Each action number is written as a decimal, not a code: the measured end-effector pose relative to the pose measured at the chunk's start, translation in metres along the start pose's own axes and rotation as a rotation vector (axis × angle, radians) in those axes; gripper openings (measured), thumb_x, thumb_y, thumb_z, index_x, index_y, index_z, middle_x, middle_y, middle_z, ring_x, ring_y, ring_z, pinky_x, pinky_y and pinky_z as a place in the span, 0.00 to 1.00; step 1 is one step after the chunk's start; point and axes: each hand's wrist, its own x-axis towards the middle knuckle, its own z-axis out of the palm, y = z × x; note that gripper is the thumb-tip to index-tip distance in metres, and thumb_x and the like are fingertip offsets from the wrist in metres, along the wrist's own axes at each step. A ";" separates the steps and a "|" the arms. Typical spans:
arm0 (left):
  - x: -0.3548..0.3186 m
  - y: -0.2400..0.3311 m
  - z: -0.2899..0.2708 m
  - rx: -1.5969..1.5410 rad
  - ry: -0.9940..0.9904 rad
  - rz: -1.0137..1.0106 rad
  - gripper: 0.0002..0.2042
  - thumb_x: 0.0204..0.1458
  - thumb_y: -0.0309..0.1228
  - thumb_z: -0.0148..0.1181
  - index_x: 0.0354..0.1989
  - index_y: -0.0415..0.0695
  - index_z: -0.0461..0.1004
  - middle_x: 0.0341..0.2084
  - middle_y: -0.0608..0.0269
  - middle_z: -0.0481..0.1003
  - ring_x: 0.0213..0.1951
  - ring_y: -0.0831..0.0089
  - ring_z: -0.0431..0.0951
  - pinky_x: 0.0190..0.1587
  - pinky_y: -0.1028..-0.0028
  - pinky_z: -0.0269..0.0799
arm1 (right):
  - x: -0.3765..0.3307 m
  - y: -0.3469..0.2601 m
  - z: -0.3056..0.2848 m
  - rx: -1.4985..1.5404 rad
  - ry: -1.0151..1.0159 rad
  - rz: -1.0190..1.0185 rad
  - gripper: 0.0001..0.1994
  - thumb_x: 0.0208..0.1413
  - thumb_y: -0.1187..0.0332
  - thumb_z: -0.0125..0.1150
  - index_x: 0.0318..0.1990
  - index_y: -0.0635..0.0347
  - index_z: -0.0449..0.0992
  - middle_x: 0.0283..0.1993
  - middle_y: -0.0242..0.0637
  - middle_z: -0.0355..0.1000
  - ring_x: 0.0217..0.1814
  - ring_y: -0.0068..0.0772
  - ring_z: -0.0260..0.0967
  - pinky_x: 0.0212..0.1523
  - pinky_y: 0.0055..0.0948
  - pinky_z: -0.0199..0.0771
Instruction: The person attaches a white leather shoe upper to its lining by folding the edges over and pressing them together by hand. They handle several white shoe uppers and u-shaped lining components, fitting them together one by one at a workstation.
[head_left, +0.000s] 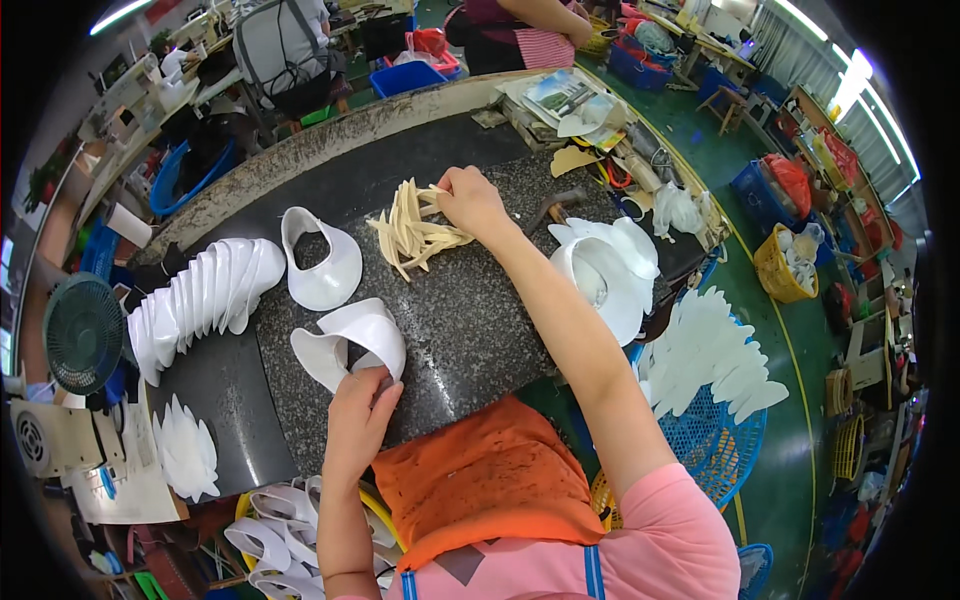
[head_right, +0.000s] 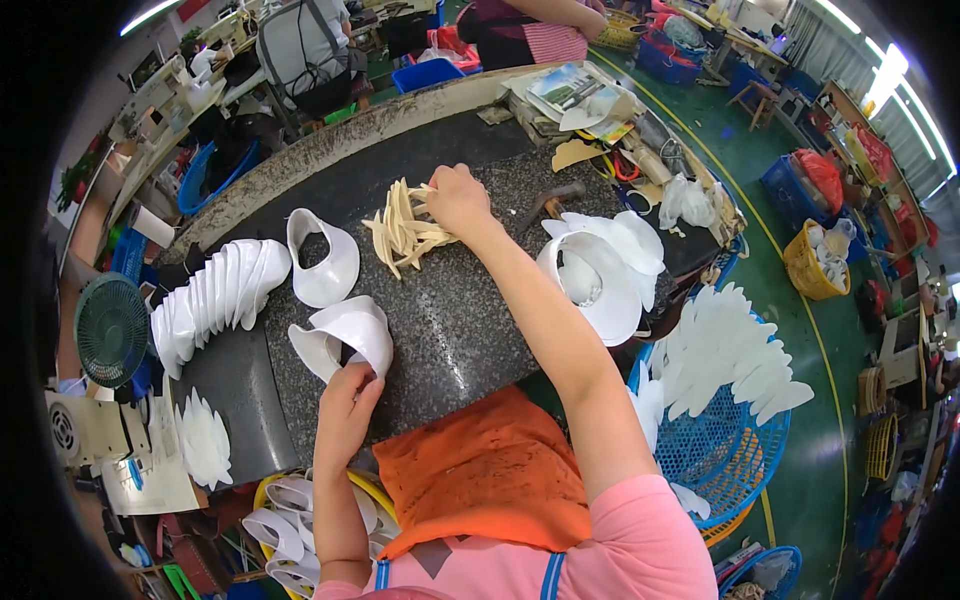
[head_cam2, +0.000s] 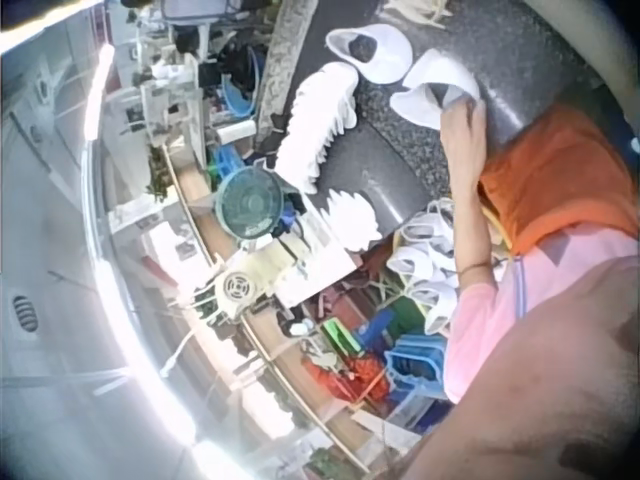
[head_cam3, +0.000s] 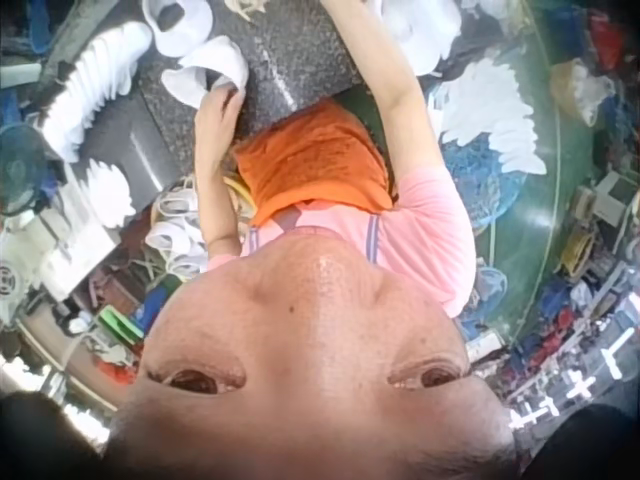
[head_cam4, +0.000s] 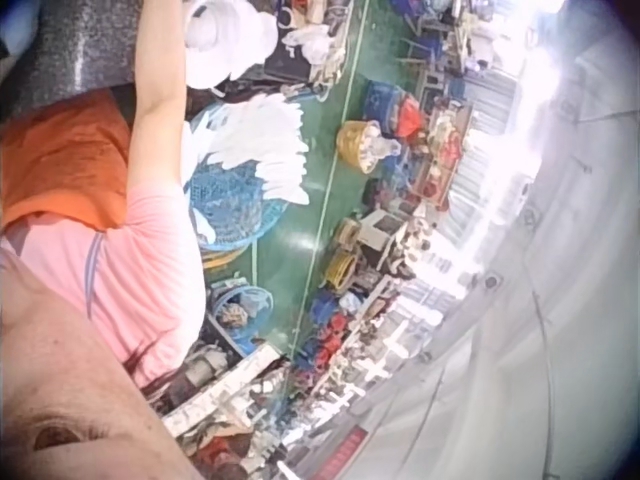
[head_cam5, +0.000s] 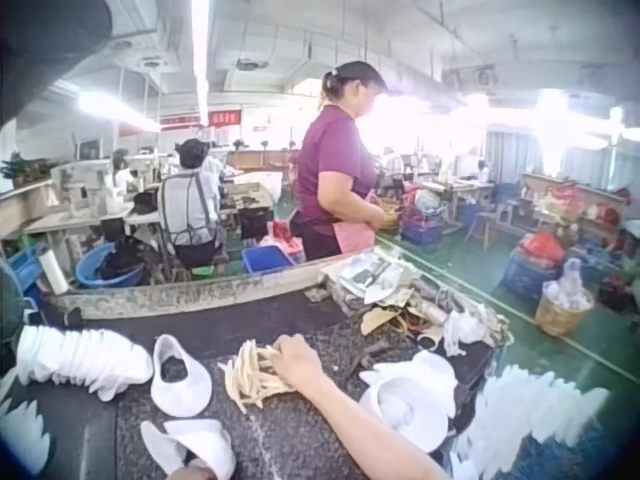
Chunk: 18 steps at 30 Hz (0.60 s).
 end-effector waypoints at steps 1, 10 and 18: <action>0.001 0.003 0.000 -0.023 0.024 -0.020 0.10 0.53 0.30 0.60 0.40 0.38 0.74 0.33 0.52 0.75 0.35 0.58 0.75 0.39 0.66 0.70 | 0.000 -0.002 0.000 0.009 0.089 -0.011 0.10 0.52 0.64 0.55 0.39 0.55 0.75 0.46 0.49 0.69 0.44 0.57 0.72 0.49 0.49 0.71; 0.102 0.051 -0.030 0.147 0.294 0.402 0.06 0.48 0.27 0.62 0.33 0.41 0.73 0.30 0.58 0.72 0.36 0.57 0.72 0.41 0.63 0.68 | 0.017 -0.019 -0.012 -0.272 0.085 -0.029 0.12 0.50 0.67 0.58 0.40 0.63 0.74 0.44 0.54 0.71 0.45 0.58 0.73 0.47 0.48 0.75; 0.255 0.020 0.012 0.674 -0.649 0.247 0.25 0.41 0.44 0.69 0.47 0.45 0.76 0.47 0.46 0.74 0.49 0.50 0.75 0.52 0.61 0.71 | 0.043 -0.005 -0.011 -0.128 -0.120 0.013 0.10 0.46 0.69 0.60 0.35 0.65 0.80 0.41 0.55 0.77 0.46 0.51 0.76 0.47 0.42 0.77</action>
